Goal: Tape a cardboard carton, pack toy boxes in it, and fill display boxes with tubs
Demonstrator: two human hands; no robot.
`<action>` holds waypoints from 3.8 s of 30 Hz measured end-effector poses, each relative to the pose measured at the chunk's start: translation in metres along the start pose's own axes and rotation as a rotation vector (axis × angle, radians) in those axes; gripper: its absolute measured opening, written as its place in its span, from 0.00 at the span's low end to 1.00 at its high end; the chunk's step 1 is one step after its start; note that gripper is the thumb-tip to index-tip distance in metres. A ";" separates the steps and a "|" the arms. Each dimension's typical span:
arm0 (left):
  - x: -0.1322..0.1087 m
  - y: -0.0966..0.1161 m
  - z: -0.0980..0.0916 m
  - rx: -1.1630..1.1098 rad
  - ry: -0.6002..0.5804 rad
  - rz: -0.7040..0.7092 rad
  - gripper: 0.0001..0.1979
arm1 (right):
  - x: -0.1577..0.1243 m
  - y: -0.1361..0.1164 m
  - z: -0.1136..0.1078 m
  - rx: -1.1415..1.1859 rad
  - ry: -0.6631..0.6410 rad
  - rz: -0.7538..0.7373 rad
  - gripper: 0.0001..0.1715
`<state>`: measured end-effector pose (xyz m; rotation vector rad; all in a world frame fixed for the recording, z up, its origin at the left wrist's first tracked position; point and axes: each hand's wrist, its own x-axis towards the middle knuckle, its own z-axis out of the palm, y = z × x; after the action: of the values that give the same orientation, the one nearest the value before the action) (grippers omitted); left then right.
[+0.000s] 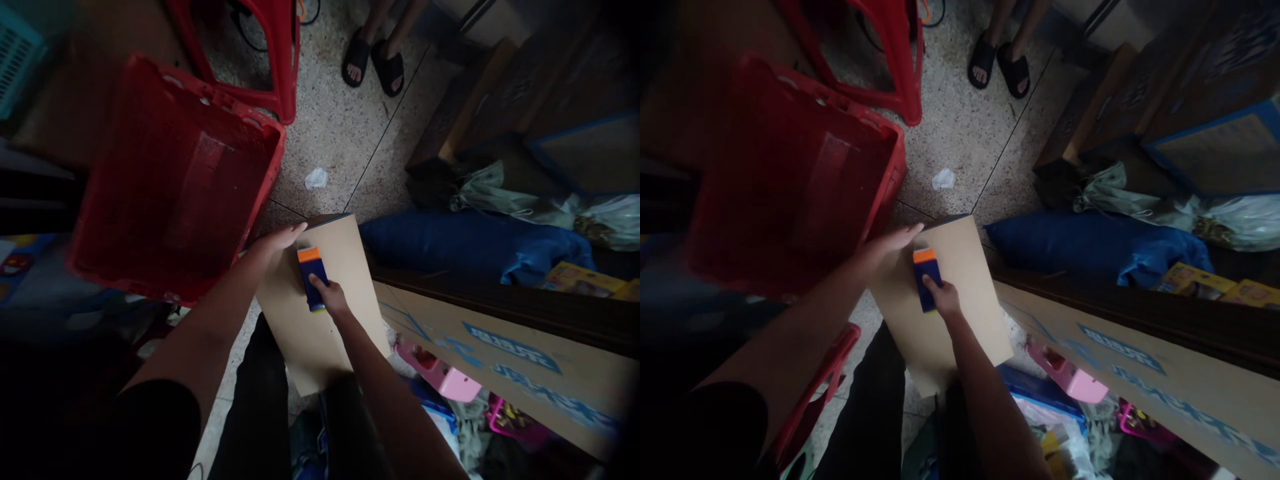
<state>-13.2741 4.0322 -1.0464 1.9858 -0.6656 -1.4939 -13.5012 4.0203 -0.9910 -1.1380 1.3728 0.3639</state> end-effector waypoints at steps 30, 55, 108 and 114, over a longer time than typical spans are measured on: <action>0.007 0.002 0.020 0.390 0.097 0.100 0.22 | -0.083 0.176 -0.066 -0.275 -0.023 0.206 0.29; -0.031 0.000 0.073 0.951 0.565 0.212 0.26 | -0.065 0.182 -0.055 -0.288 -0.056 0.258 0.34; -0.175 -0.088 0.372 1.162 0.527 0.214 0.41 | -0.135 0.447 -0.123 -0.261 -0.054 0.069 0.41; -0.207 -0.102 0.416 1.228 0.424 0.309 0.36 | -0.121 0.448 -0.126 -0.280 -0.074 0.010 0.39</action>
<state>-13.7225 4.1884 -1.0666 2.6883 -1.8564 -0.3642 -13.9533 4.1755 -1.0465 -1.3326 1.2900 0.6138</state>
